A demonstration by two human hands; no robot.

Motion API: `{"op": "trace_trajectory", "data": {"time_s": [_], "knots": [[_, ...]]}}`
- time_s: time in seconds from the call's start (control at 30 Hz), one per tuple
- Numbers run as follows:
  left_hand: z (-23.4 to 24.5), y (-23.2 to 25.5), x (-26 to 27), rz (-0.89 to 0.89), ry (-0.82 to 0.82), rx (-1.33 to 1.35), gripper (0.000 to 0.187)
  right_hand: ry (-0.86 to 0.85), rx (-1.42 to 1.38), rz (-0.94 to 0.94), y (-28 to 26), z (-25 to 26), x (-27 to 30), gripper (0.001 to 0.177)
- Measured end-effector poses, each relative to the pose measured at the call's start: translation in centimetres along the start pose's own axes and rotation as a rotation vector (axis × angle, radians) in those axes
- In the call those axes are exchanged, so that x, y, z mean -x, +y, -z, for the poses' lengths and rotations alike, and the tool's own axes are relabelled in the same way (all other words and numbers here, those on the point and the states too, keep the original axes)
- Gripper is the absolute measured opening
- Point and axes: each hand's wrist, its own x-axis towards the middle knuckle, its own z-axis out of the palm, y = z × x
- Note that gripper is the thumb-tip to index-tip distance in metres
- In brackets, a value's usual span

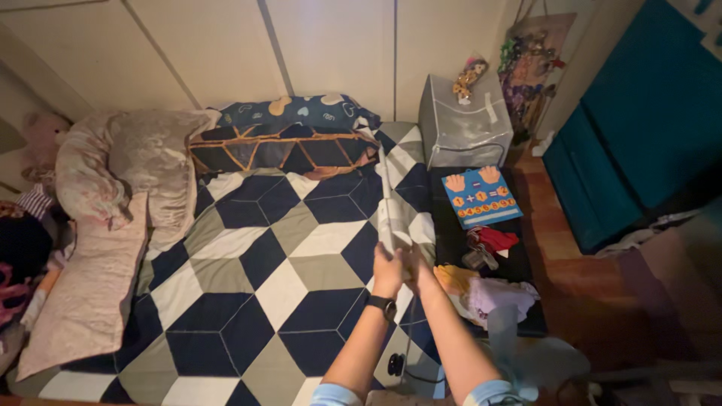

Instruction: The person assembles a white handheld device by attaching a nozzle to the main body and securing it with a cap. The person then repeatedly twists and adjusts the cap to ensure it is properly fastened.

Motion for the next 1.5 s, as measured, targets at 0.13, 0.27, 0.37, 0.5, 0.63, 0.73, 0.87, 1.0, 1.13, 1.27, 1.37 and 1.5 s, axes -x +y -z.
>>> {"op": "trace_trajectory", "data": {"time_s": [0.13,0.27,0.37,0.5,0.63,0.73,0.87,1.0,1.13,1.27,1.37,1.5], "knots": [[-1.0,11.1,0.3,0.284,-0.16,-0.013,0.07,0.099,0.071,0.073,-3.8,2.5,-0.1,0.061],[-2.5,15.4,-1.0,0.379,-0.218,0.049,0.069,0.054,0.037,0.125,-6.5,3.5,0.3,0.049],[-2.2,13.2,-3.1,0.383,-0.198,0.066,0.065,-0.07,-0.098,0.004,-7.5,1.7,-1.3,0.042],[-0.9,7.8,-5.7,0.12,-0.012,0.013,0.059,0.015,0.222,-0.069,-7.2,-1.1,-2.6,0.042],[1.8,5.3,-6.1,0.235,0.023,0.086,0.058,-0.216,-0.183,-0.253,-5.5,-4.1,-2.7,0.065],[1.4,5.5,-6.2,0.308,-0.04,0.16,0.061,-0.085,-0.142,-0.031,-5.1,-4.0,-2.0,0.052],[-0.4,6.0,-5.0,0.258,-0.141,0.131,0.059,0.055,0.036,0.146,-5.3,-0.8,0.1,0.055],[-0.5,8.0,-2.6,0.298,-0.272,0.19,0.054,0.065,-0.148,-0.064,-5.7,0.6,2.0,0.045],[1.7,6.0,1.6,0.331,-0.179,0.258,0.057,-0.18,-0.042,-0.04,-2.4,1.2,5.1,0.042],[4.6,3.9,6.2,0.346,-0.09,0.367,0.062,-0.207,-0.109,-0.15,1.2,0.6,7.4,0.055],[5.7,5.1,8.2,0.293,-0.103,0.251,0.067,-0.189,-0.196,-0.179,3.8,0.5,8.6,0.066],[6.7,9.5,11.0,0.388,-0.239,0.109,0.075,-0.045,-0.34,-0.21,5.0,1.2,10.8,0.077]]}}
